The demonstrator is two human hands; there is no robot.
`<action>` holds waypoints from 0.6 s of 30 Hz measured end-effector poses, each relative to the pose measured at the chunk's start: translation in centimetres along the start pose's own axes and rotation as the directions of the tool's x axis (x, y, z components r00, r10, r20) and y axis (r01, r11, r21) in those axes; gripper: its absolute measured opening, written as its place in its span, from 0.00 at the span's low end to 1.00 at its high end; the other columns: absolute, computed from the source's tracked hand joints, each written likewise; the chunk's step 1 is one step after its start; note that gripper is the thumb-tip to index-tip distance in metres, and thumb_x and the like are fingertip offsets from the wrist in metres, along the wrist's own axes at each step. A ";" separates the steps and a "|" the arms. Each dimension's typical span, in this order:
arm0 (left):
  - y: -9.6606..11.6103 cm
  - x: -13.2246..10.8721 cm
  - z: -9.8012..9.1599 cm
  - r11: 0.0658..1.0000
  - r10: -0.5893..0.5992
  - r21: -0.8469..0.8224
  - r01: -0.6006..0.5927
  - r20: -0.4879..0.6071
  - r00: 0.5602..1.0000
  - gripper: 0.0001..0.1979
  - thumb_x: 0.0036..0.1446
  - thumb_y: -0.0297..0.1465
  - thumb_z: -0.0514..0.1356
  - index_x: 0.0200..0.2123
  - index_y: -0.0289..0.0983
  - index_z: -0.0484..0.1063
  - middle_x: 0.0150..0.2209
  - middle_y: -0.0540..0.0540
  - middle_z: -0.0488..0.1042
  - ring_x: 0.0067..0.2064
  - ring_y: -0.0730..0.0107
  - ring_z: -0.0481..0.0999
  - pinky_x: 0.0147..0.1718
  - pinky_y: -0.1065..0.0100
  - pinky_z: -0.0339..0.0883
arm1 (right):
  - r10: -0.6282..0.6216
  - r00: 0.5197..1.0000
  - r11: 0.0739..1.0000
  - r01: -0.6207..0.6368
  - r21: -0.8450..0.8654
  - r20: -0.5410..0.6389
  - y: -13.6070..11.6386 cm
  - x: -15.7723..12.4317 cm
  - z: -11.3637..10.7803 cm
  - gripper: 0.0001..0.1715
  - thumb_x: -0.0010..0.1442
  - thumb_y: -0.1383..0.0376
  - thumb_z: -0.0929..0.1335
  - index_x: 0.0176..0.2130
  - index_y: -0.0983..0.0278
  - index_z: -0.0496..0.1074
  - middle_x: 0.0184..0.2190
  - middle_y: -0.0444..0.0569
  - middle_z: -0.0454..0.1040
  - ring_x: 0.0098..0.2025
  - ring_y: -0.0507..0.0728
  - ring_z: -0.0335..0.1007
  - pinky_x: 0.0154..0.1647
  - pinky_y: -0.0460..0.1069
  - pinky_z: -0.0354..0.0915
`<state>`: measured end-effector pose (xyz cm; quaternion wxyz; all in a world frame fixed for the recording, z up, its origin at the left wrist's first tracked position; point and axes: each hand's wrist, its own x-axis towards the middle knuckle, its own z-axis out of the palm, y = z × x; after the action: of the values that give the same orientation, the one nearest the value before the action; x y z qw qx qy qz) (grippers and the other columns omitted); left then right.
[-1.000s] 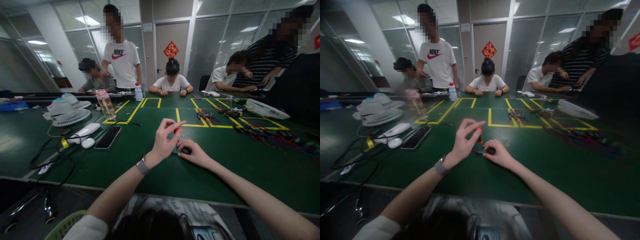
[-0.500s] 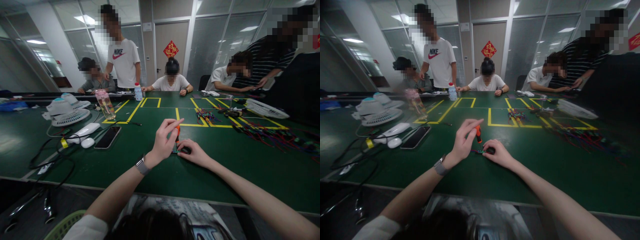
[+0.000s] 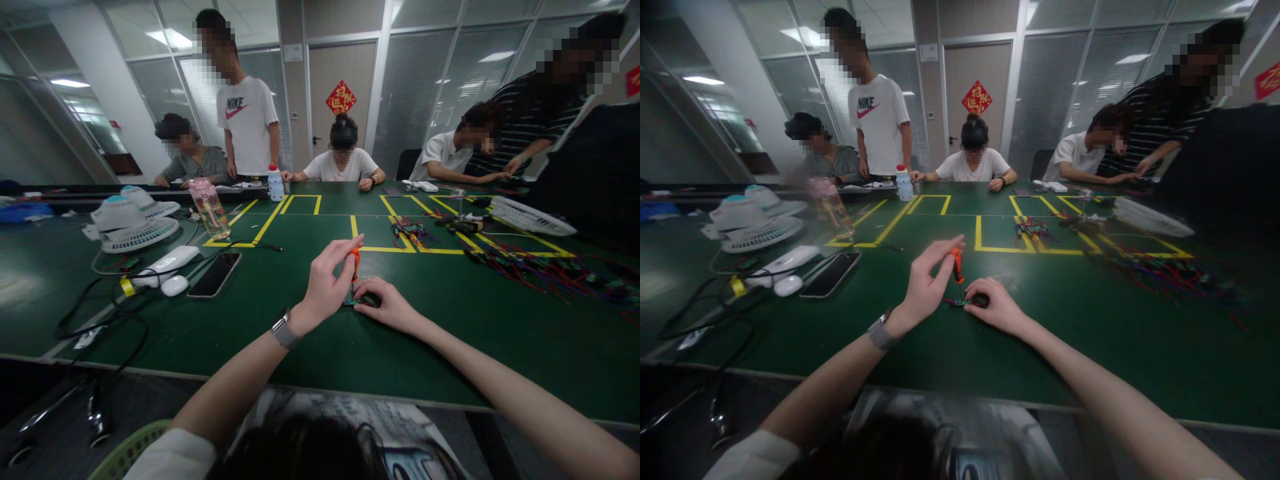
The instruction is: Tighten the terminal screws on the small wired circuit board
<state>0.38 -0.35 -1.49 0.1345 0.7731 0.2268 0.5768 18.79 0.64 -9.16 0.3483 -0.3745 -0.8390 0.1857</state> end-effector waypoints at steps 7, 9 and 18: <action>0.2 0.2 0.0 0.995 -0.036 0.091 0.040 -0.039 0.999 0.12 0.61 0.27 0.59 0.48 0.39 0.75 0.38 0.47 0.69 0.40 0.72 0.71 0.41 0.70 0.68 | -0.008 1.000 1.000 0.007 -0.010 -0.010 0.0 -0.1 0.0 0.03 0.55 0.67 0.72 0.34 0.62 0.74 0.39 0.49 0.78 0.43 0.60 0.72 0.49 0.57 0.62; 0.3 0.2 -0.1 0.996 -0.041 0.080 0.042 -0.007 0.999 0.14 0.62 0.27 0.56 0.51 0.40 0.73 0.40 0.46 0.69 0.42 0.71 0.71 0.43 0.69 0.67 | -0.011 1.000 1.000 0.011 -0.013 -0.007 0.1 -0.1 0.0 0.02 0.55 0.66 0.72 0.33 0.62 0.74 0.39 0.49 0.78 0.43 0.60 0.72 0.49 0.57 0.62; 0.3 0.1 0.0 0.999 0.008 0.048 -0.008 0.000 1.000 0.15 0.64 0.24 0.53 0.52 0.39 0.72 0.44 0.45 0.74 0.45 0.70 0.73 0.45 0.68 0.67 | -0.001 1.000 1.000 0.001 -0.017 0.005 0.1 0.0 -0.1 0.02 0.55 0.67 0.72 0.31 0.62 0.74 0.39 0.50 0.78 0.43 0.60 0.72 0.48 0.57 0.62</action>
<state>0.44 -0.56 -1.20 0.1135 0.7771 0.2373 0.5717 18.89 0.75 -9.17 0.3432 -0.3765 -0.8417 0.1791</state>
